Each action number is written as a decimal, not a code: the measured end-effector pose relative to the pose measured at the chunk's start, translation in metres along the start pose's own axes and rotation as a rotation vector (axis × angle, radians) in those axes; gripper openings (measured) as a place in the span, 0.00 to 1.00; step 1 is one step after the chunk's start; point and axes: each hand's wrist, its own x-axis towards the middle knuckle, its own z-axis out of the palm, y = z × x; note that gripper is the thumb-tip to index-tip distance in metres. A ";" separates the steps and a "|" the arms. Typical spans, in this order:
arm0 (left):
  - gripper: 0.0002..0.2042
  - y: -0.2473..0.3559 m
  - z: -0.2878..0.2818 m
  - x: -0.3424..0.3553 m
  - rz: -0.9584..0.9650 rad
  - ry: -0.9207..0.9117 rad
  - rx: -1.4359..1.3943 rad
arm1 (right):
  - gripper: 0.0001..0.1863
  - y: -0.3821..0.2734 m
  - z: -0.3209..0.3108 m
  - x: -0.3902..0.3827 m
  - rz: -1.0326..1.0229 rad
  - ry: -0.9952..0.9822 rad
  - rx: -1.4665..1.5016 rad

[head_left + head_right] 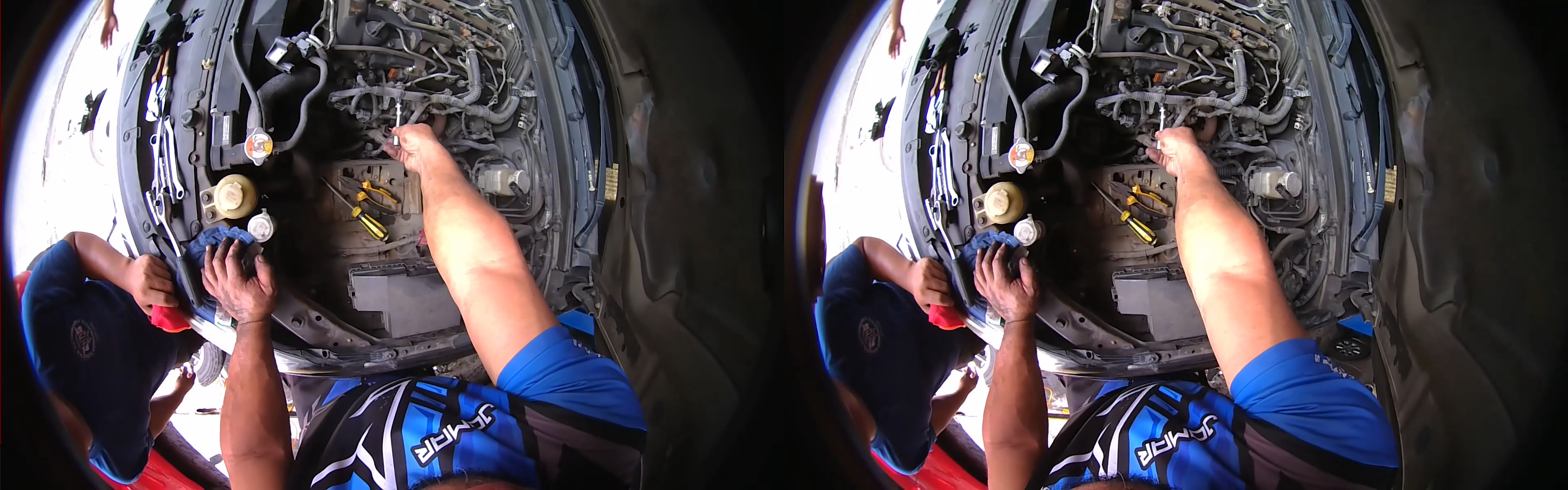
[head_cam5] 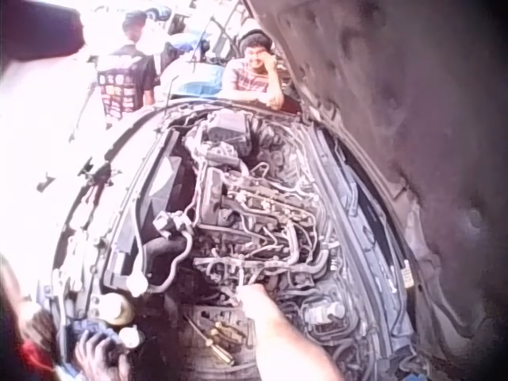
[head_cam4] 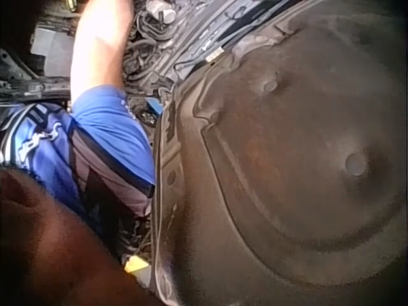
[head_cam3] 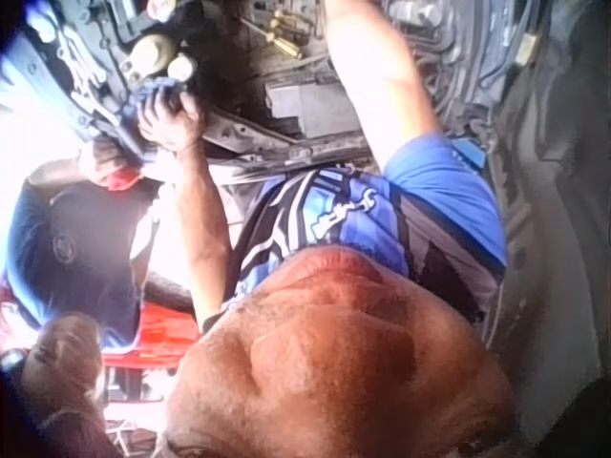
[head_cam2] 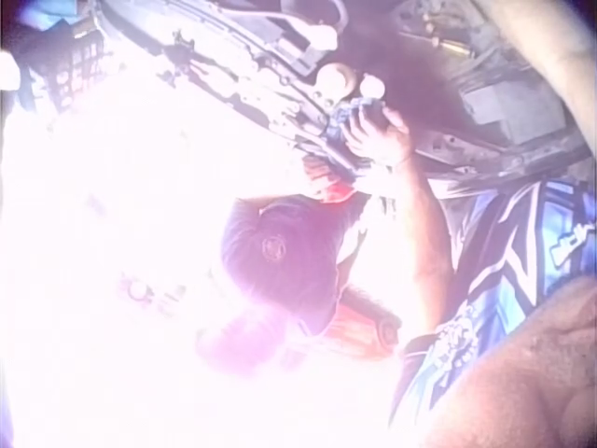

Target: Manually repairing or maintaining components within a car engine bay using hand tools.

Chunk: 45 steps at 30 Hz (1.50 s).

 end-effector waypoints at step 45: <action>0.20 0.001 0.001 0.000 -0.017 0.027 -0.023 | 0.06 -0.001 0.000 -0.019 -0.088 0.024 -0.273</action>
